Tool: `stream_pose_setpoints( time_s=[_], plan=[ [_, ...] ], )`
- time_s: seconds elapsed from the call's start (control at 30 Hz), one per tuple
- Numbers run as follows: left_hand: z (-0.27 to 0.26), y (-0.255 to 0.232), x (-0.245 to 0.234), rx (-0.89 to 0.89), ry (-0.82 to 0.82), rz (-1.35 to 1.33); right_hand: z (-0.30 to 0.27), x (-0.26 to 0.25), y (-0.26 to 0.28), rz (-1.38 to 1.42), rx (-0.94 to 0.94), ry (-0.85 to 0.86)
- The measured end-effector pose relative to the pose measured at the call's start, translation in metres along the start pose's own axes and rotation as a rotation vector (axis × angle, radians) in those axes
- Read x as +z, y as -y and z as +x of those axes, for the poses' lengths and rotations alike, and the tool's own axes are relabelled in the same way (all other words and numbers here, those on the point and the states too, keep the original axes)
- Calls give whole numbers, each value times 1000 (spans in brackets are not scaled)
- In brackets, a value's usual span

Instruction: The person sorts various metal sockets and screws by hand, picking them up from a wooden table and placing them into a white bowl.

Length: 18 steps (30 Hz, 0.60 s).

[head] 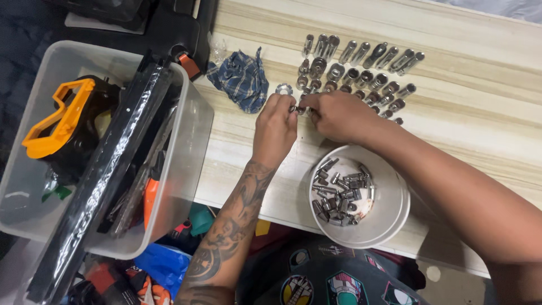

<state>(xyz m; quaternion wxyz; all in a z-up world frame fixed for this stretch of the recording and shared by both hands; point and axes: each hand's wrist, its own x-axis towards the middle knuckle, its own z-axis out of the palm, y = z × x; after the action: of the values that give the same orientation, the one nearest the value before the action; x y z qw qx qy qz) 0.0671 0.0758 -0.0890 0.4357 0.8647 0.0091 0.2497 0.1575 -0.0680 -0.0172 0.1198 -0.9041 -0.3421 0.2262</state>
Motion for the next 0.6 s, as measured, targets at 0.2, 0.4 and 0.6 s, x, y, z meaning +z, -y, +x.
stream_pose_setpoints(
  time_s=[0.2,0.4,0.6],
  plan=[
    [6,21,14,12,49,33,9,1,2,-48,59,110],
    [9,27,19,-5,80,50,12,1,0,-42,32,103],
    [10,19,16,-16,95,87,-4,-9,4,35,62,25]
  ],
)
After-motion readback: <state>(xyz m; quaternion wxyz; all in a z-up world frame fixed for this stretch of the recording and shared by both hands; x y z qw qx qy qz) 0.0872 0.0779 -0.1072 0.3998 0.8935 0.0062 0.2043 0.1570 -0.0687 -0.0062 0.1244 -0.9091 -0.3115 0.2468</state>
